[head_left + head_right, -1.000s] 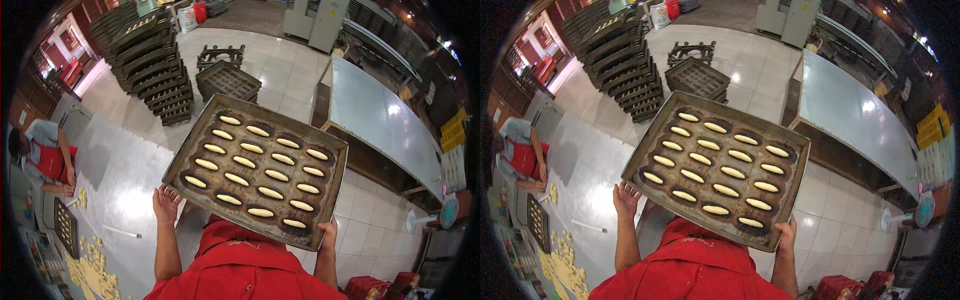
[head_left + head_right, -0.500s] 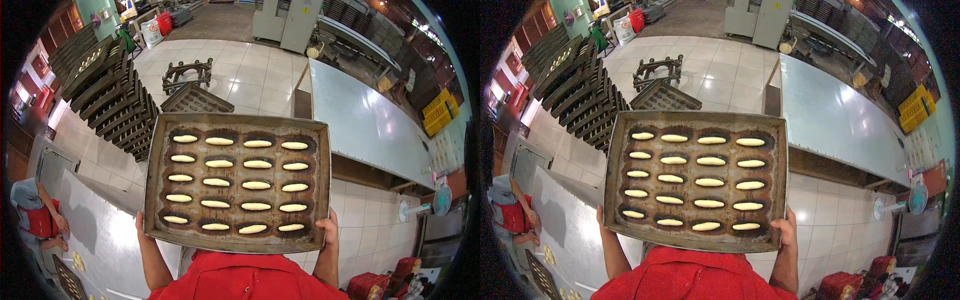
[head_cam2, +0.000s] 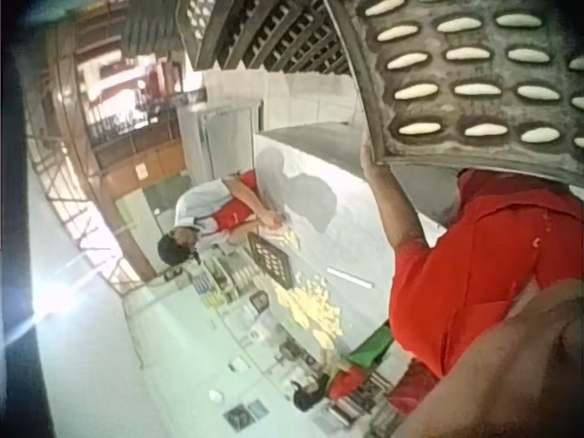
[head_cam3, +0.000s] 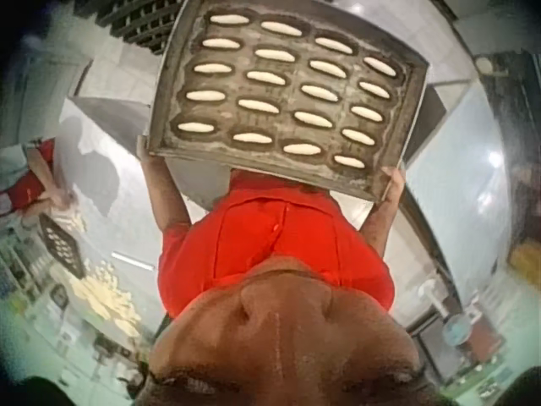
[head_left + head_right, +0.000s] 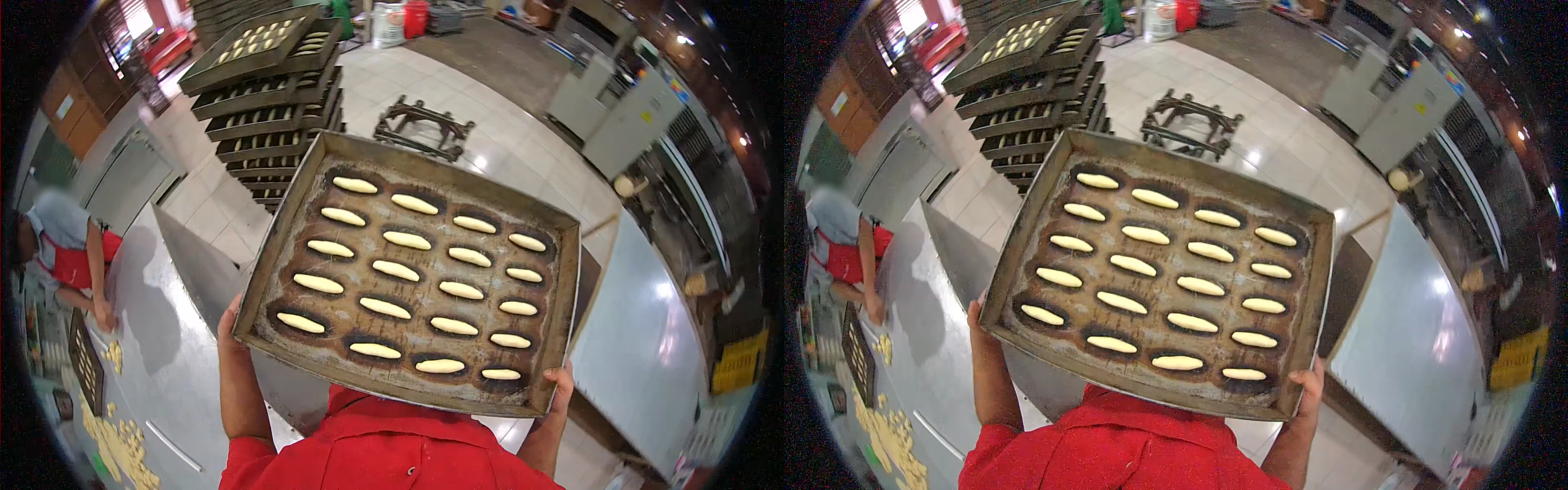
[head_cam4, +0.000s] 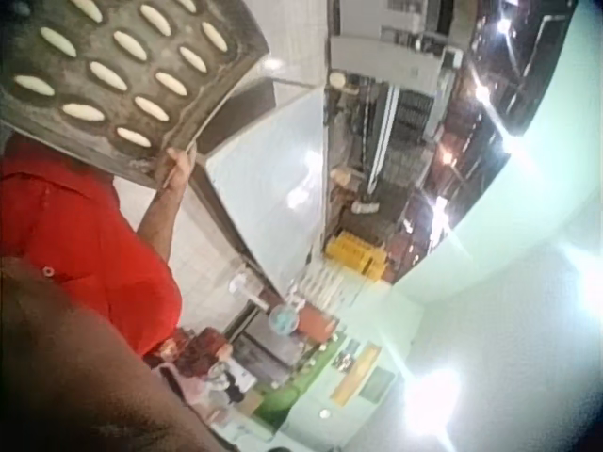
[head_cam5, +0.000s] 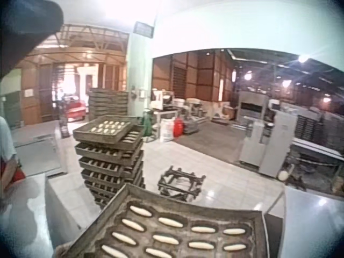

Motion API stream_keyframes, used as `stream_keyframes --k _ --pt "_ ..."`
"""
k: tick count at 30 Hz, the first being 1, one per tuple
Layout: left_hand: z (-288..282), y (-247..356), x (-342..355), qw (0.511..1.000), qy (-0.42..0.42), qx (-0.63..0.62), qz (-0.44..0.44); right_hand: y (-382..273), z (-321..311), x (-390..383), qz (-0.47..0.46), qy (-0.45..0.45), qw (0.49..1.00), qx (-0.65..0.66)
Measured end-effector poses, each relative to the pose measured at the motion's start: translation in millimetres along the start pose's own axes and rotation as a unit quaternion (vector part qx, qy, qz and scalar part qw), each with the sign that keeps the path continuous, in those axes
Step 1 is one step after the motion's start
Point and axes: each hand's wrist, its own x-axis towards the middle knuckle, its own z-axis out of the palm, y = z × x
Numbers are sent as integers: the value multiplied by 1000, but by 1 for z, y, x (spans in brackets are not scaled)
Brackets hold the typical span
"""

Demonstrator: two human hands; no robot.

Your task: The person stacks a tray of shaped dough onto a rack, takes an empty tray, and shapes dough pieces by hand and with a roller before placing them onto the tray. The person then stacks the filled tray onto the rack and picks up another empty tray.

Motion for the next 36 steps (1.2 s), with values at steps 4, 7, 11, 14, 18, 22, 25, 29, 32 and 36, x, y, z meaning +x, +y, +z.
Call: stream_keyframes --k 4,7,11,14,18,22,25,29,32,36 --pt "21 16 -2 994 -11 105 3 8 10 6 -14 -57 998 24" --pt "21 10 -5 995 -31 88 24 15 -5 13 -23 -66 997 20" --pt "35 9 -20 991 5 106 83 18 -22 12 -3 -39 999 1" --pt "43 2 -27 973 65 191 111 14 -6 16 -11 -47 999 20" --pt "51 -23 -37 964 168 133 155 22 -25 28 -39 -56 998 17" --pt "23 -44 -54 948 166 112 247 29 -35 27 -88 -116 989 19" --pt "19 -44 -48 936 165 96 295 33 -35 25 -75 -135 988 5" --pt "25 -47 -48 928 181 125 299 37 -44 23 -107 -171 979 -33" --pt "24 -38 -48 922 204 203 260 36 -49 26 -125 -217 966 -58" --pt "34 -42 -36 916 195 242 255 36 -42 21 -133 -251 959 -11"
